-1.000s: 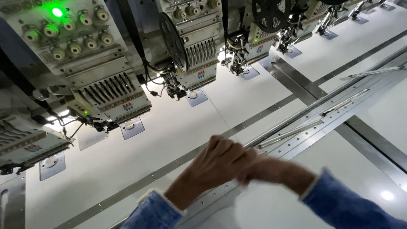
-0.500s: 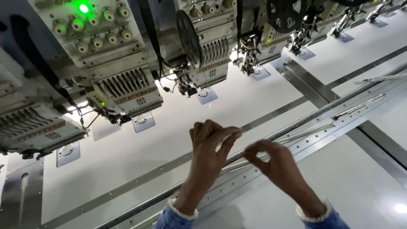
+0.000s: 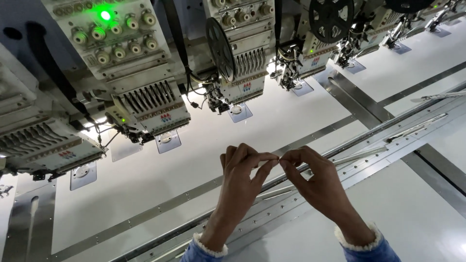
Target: The person threads multiple industrial sewing machines by hand. They pick up black thread spools, place them on the machines, and guide the thread through the needle area and tension mechanisms.
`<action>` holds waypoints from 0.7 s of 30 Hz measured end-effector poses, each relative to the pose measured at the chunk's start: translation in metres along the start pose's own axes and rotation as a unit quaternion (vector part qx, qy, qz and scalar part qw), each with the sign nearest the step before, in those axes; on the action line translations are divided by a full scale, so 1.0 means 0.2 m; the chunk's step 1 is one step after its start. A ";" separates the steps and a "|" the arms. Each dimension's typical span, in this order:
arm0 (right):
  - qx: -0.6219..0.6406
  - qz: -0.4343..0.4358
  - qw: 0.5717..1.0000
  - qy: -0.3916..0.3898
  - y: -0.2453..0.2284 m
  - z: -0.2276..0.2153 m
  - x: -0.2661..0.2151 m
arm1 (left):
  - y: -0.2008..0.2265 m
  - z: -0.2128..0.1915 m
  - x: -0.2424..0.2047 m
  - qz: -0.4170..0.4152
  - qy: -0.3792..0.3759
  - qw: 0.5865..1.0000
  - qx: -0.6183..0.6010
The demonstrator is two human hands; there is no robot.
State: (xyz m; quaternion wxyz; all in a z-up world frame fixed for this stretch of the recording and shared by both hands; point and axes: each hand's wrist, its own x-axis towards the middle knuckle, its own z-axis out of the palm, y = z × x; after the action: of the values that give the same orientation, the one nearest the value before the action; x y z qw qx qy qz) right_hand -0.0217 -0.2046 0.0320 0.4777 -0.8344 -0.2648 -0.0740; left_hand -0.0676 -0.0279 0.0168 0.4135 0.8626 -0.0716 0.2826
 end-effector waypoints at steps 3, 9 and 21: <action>0.065 0.118 0.990 -0.050 0.00 -0.02 0.01 | 0.00 -0.02 0.00 -0.029 -0.023 0.999 0.003; 0.165 0.102 0.978 -0.081 0.10 0.01 0.00 | -0.04 -0.02 -0.03 -0.070 0.096 0.993 -0.006; 0.282 0.239 0.924 -0.099 0.24 0.20 0.00 | -0.12 0.02 -0.03 -0.427 -0.030 0.842 -0.329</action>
State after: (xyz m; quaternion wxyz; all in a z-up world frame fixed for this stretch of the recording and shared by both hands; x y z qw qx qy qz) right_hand -0.0029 -0.1910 -0.0249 0.6683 -0.7064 -0.1137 0.2034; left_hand -0.0620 -0.0163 -0.0036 0.7506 0.6290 0.2022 0.0116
